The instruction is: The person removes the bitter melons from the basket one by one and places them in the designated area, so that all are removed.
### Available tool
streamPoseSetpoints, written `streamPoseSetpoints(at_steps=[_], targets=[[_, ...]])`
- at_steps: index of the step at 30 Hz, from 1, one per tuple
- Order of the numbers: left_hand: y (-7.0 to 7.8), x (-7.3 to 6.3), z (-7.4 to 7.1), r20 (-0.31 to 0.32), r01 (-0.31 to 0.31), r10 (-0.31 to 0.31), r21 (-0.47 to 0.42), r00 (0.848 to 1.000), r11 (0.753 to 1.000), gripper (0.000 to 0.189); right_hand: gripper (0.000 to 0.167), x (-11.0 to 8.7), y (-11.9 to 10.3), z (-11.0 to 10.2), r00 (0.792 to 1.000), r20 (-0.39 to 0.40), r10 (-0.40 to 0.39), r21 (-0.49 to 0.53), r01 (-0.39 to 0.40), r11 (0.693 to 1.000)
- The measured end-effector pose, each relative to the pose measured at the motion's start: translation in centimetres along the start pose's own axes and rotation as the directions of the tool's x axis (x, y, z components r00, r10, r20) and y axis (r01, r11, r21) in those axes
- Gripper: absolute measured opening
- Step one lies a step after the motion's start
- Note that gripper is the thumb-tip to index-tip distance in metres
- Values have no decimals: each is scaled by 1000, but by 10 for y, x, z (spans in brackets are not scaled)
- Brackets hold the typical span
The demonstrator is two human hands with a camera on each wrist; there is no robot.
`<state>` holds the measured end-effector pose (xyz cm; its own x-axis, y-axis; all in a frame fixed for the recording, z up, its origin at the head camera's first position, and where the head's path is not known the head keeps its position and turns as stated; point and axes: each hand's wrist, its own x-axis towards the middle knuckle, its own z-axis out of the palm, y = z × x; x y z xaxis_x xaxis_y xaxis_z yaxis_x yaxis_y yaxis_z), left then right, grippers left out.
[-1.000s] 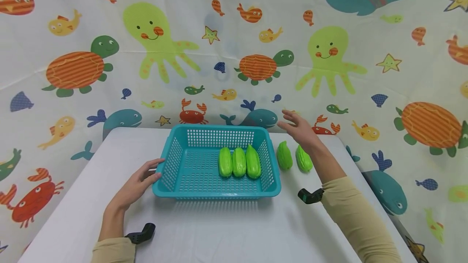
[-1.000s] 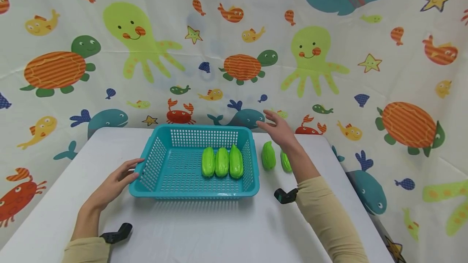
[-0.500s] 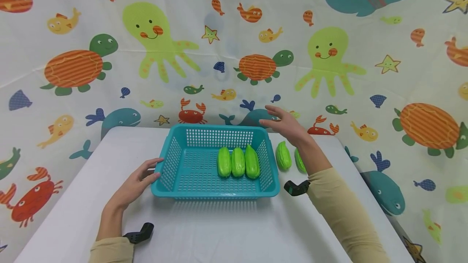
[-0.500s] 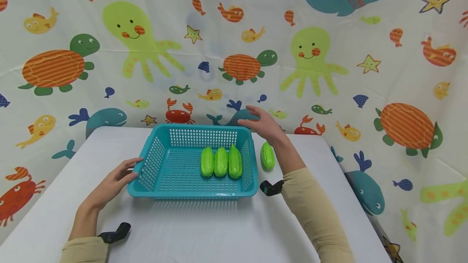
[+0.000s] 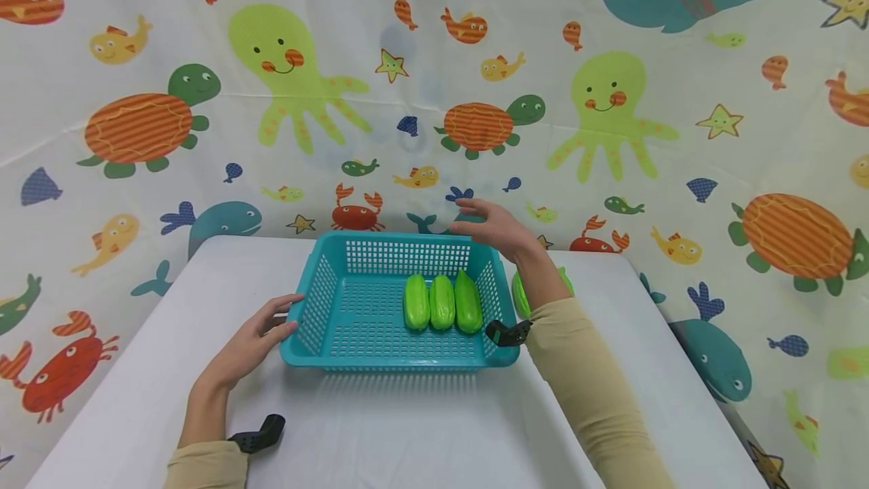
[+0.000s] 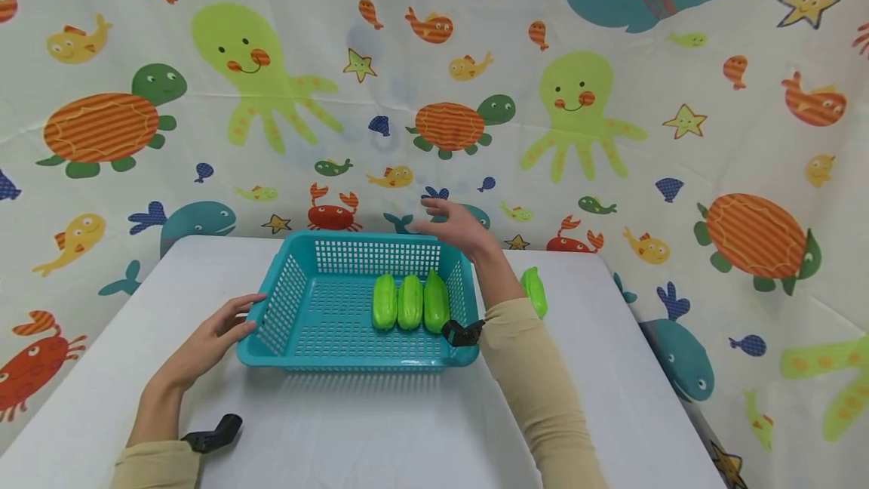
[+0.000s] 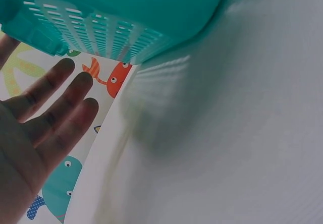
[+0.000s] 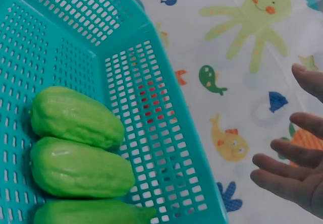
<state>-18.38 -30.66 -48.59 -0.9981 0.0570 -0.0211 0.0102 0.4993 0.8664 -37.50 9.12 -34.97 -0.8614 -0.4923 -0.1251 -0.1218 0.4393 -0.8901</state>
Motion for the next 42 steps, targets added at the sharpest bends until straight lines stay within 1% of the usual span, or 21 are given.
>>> streamPoseSetpoints(at_steps=[2,4,9,11,16,25,30,33,37,40,42], targets=[[0,0,0,1,-2,2,-2,1000,1000,58,64,5,1,4,1000,26,-17,-32,18,999],[0,0,0,1,-4,4,-2,1000,1000,58,63,9,4,9,997,69,-31,-57,35,998],[1,-1,-1,2,-6,6,-2,1000,1000,58,63,17,8,23,989,147,-16,-120,33,992],[1,-1,-1,1,-5,5,1,1000,1000,58,63,20,10,28,989,148,-10,-149,32,988],[2,-1,-2,-1,-4,4,3,1000,1000,58,65,26,18,38,989,146,-12,-186,39,982],[3,-1,-1,-3,3,-3,6,1000,1000,58,69,29,27,48,978,210,-2,-214,49,976],[2,-1,-1,-3,3,-3,3,1000,1000,58,65,31,32,53,978,208,17,-237,34,971],[2,-1,-1,-3,6,-6,4,1000,1000,58,62,32,35,57,974,223,49,-204,-2,979],[1,-1,0,-3,6,-6,2,1000,1000,58,66,31,36,63,959,268,93,-105,-67,992],[1,-1,0,-3,4,-4,1,1000,1000,58,68,31,35,68,950,290,118,-64,-104,993],[0,-1,0,-4,4,-4,1,1000,1000,58,69,31,35,71,946,297,132,-55,-121,991]])
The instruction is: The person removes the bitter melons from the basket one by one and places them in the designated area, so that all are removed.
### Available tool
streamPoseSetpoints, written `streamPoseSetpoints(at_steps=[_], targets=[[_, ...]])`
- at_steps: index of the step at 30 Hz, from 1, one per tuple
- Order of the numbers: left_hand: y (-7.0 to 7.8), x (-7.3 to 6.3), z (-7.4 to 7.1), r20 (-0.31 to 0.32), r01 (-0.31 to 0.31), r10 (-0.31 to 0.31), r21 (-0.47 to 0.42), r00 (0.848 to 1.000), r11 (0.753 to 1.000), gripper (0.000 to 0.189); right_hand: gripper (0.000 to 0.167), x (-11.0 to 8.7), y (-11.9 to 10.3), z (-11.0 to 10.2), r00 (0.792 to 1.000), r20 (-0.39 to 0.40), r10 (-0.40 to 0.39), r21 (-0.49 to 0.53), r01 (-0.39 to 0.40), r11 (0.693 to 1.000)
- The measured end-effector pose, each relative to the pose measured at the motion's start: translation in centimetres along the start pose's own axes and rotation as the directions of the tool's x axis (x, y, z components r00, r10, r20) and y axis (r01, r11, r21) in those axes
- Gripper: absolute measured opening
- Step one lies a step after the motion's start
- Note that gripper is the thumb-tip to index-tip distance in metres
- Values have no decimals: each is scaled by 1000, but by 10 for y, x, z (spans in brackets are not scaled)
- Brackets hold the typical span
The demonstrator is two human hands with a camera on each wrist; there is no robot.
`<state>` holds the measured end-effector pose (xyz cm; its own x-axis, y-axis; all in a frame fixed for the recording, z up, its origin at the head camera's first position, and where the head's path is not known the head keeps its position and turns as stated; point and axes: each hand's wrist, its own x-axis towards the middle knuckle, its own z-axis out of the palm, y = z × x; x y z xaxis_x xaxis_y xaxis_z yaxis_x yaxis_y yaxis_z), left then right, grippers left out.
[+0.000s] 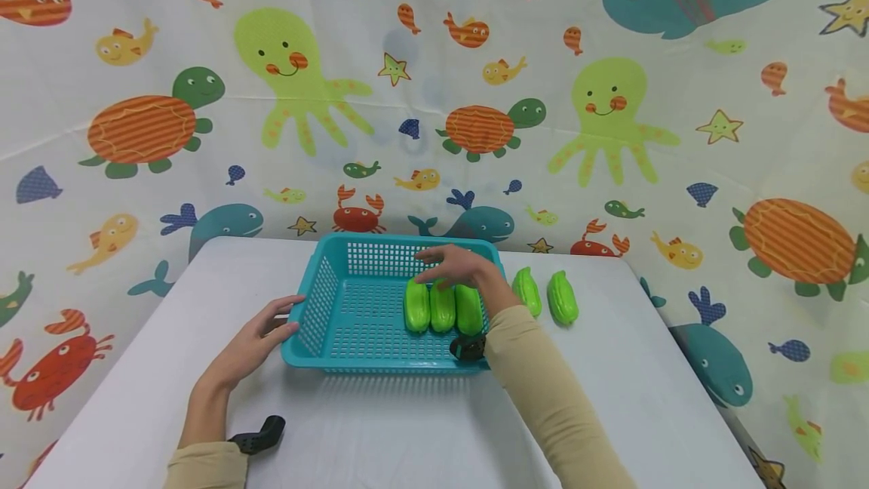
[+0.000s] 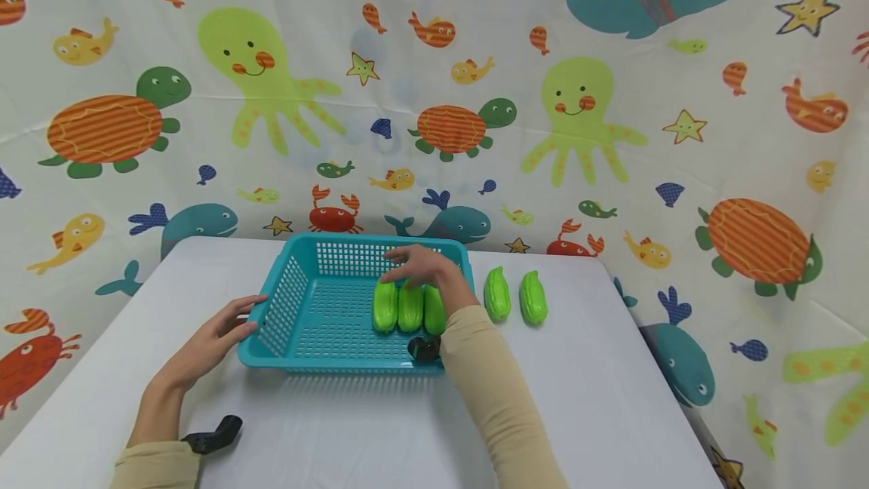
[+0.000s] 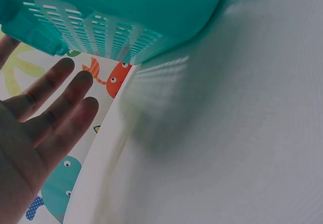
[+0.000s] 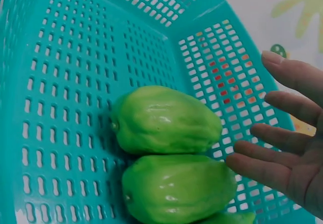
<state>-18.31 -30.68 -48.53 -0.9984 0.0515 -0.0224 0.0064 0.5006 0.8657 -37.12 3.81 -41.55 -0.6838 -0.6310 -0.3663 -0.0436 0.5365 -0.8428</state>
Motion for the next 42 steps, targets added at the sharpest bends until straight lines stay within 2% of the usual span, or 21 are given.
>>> streamPoseSetpoints(at_steps=[7,14,23,32,42], targets=[[0,0,1,4,1,-1,-2,1000,1000,58,72,6,2,9,997,39,67,50,-69,996],[0,0,1,4,-1,1,1,1000,1000,58,72,11,3,13,994,36,101,66,-103,992],[-2,0,0,1,-5,5,7,1000,1000,58,68,19,0,22,997,49,61,138,-67,988],[-1,0,-1,0,-4,4,0,1000,1000,58,64,25,-3,30,998,56,34,143,-42,989],[-1,-1,-2,5,5,-5,-6,1000,1000,58,62,30,-2,34,999,8,32,183,-33,983]])
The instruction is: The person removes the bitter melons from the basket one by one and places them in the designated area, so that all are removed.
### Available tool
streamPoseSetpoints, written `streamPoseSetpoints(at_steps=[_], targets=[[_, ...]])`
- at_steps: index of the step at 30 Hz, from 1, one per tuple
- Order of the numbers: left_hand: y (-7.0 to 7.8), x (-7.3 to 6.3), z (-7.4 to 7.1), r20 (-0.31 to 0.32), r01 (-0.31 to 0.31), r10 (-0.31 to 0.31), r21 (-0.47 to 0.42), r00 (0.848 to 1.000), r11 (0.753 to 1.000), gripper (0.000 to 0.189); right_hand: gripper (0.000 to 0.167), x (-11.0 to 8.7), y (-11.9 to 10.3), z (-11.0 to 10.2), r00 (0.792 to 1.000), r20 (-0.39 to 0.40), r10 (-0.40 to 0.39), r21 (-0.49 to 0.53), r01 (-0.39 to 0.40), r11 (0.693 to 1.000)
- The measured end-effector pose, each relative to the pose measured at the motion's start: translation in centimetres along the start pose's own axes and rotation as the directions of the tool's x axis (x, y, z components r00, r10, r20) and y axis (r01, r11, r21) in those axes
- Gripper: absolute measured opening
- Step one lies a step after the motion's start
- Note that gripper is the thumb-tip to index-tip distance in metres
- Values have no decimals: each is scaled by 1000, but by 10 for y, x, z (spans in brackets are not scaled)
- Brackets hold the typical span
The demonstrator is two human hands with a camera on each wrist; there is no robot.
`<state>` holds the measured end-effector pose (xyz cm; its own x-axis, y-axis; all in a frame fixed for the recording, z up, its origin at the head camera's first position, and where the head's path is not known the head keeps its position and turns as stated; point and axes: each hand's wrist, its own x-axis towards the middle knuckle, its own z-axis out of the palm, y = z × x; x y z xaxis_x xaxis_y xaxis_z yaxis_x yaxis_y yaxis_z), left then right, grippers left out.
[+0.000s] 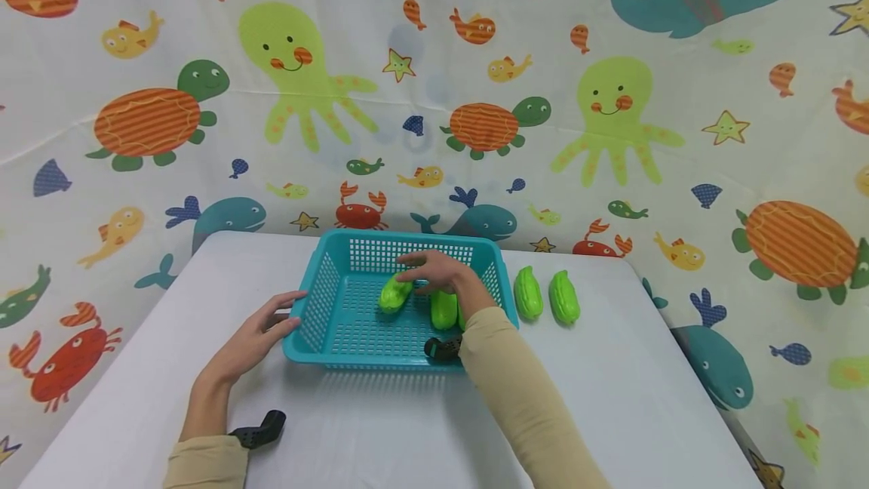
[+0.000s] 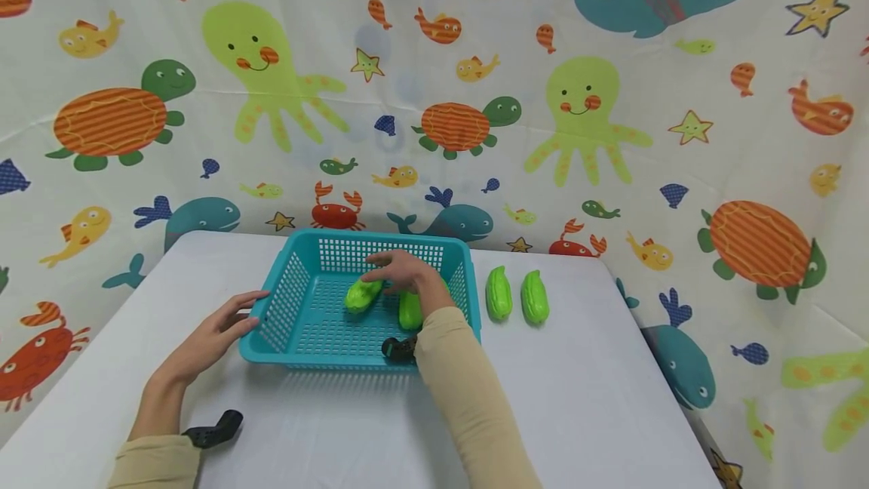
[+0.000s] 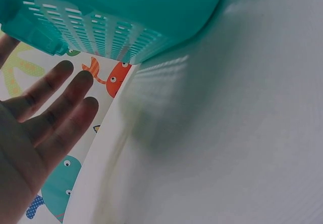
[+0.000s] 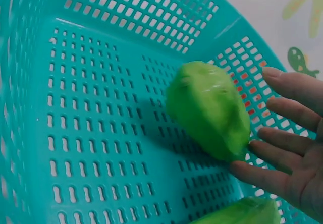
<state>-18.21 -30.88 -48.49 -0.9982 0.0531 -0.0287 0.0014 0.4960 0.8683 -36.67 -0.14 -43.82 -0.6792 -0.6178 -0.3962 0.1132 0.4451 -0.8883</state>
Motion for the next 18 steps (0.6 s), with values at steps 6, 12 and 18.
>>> streamPoseSetpoints(at_steps=[6,12,18], targets=[[-1,2,-1,0,-5,5,2,1000,1000,58,62,0,1,-2,1000,-17,26,5,-26,1000],[-1,2,-1,3,-6,6,-1,1000,1000,58,61,1,3,0,999,5,49,28,-49,998],[-1,2,0,3,-3,3,-2,1000,1000,58,61,3,5,4,999,40,29,30,-30,999]])
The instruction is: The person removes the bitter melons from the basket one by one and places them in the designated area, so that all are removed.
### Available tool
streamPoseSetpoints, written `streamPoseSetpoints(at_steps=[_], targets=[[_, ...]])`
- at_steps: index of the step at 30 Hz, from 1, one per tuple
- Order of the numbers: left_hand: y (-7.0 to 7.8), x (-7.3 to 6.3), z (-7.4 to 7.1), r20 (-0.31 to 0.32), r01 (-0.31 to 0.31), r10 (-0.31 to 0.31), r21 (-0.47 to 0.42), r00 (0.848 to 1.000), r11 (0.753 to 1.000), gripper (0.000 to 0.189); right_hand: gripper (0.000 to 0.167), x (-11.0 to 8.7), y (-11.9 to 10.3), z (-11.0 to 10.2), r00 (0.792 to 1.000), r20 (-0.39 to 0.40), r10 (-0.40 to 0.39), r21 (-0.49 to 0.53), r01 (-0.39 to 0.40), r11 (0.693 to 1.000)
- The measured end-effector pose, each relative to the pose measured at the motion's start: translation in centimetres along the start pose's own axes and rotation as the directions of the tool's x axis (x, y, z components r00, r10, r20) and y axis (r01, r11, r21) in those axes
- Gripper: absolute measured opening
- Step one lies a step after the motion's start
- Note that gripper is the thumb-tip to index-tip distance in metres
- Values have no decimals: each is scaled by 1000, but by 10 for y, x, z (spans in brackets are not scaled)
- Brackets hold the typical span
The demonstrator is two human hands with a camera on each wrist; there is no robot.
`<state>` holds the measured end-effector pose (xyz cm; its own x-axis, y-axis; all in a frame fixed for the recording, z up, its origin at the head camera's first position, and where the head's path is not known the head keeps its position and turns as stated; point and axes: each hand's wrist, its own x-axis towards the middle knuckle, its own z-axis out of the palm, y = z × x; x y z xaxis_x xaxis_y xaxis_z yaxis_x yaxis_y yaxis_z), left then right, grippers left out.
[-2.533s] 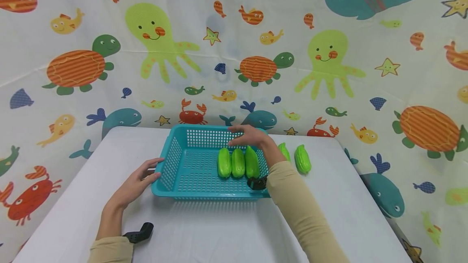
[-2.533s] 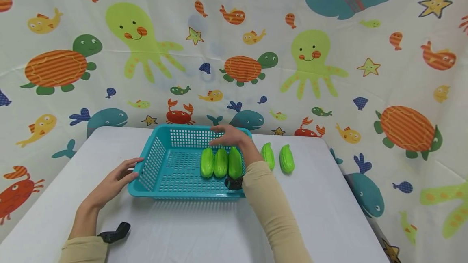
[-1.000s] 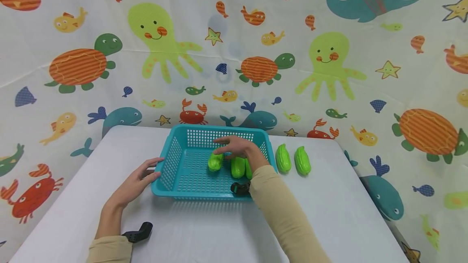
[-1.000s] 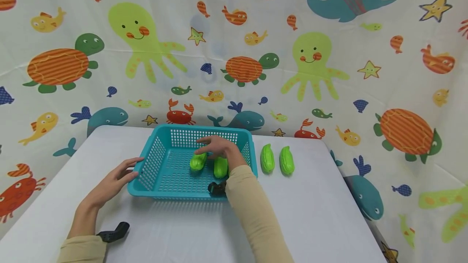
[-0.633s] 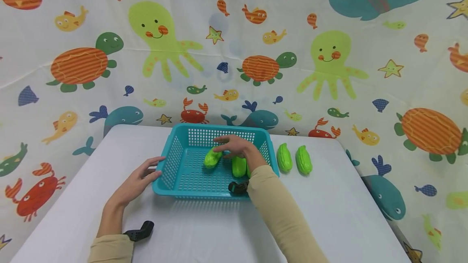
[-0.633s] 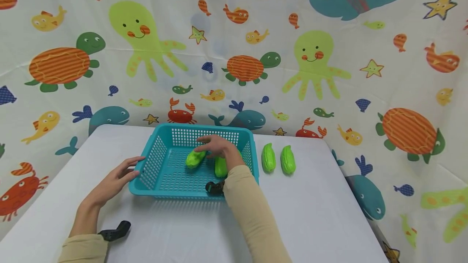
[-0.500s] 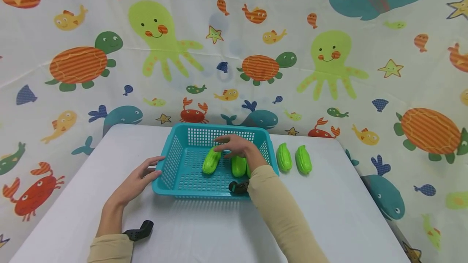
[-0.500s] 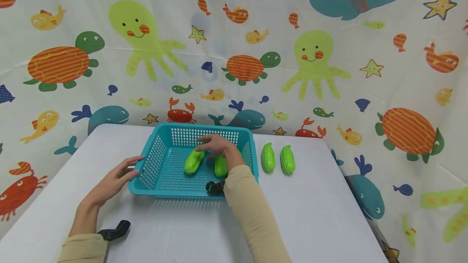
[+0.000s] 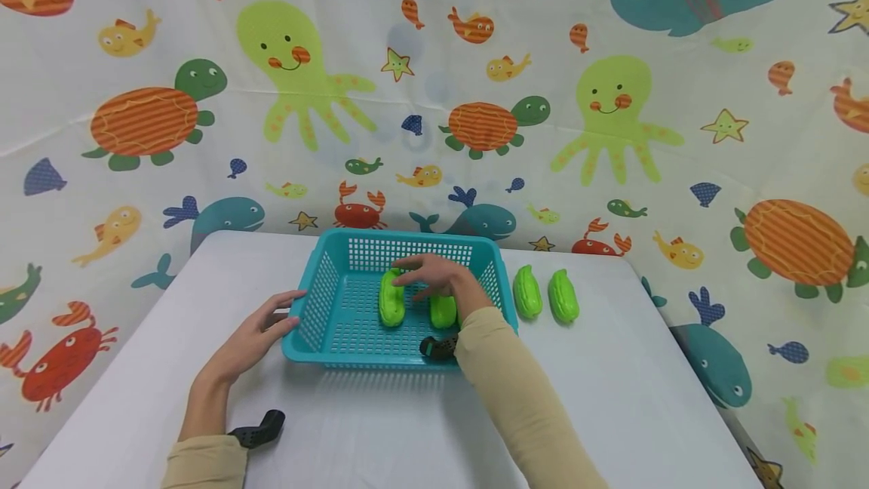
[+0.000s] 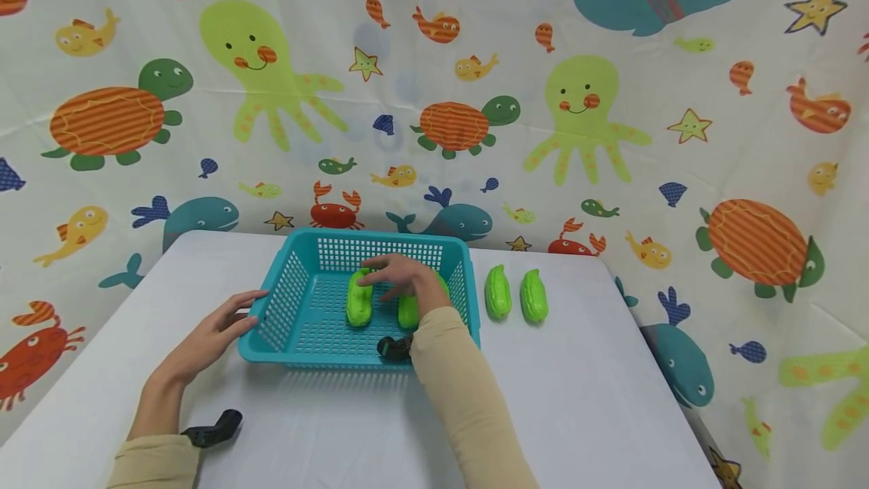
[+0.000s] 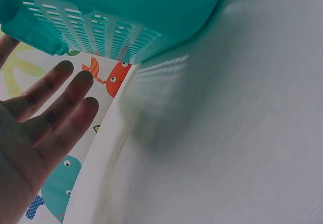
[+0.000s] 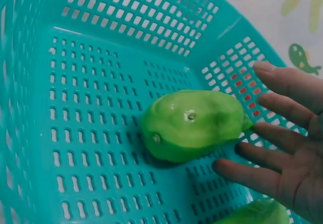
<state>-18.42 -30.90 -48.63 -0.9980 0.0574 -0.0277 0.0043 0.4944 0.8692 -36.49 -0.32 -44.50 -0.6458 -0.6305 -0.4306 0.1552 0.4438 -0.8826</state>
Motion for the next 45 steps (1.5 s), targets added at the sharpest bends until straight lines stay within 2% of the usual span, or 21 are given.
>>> streamPoseSetpoints(at_steps=[8,17,27,36,45], targets=[[-1,-1,1,2,2,-2,2,1000,1000,58,64,6,4,4,999,26,-22,7,22,1000],[-2,0,1,8,18,-18,15,1000,1000,58,57,11,6,9,999,54,9,-8,-8,1000],[-2,0,0,3,12,-12,8,1000,1000,58,44,11,3,15,1000,28,5,-180,0,984],[-1,0,1,4,17,-17,2,1000,1000,59,45,10,4,15,1000,19,1,-188,3,982],[-1,-1,1,5,9,-9,0,1000,1000,58,55,9,5,16,1000,10,24,-175,-22,984]])
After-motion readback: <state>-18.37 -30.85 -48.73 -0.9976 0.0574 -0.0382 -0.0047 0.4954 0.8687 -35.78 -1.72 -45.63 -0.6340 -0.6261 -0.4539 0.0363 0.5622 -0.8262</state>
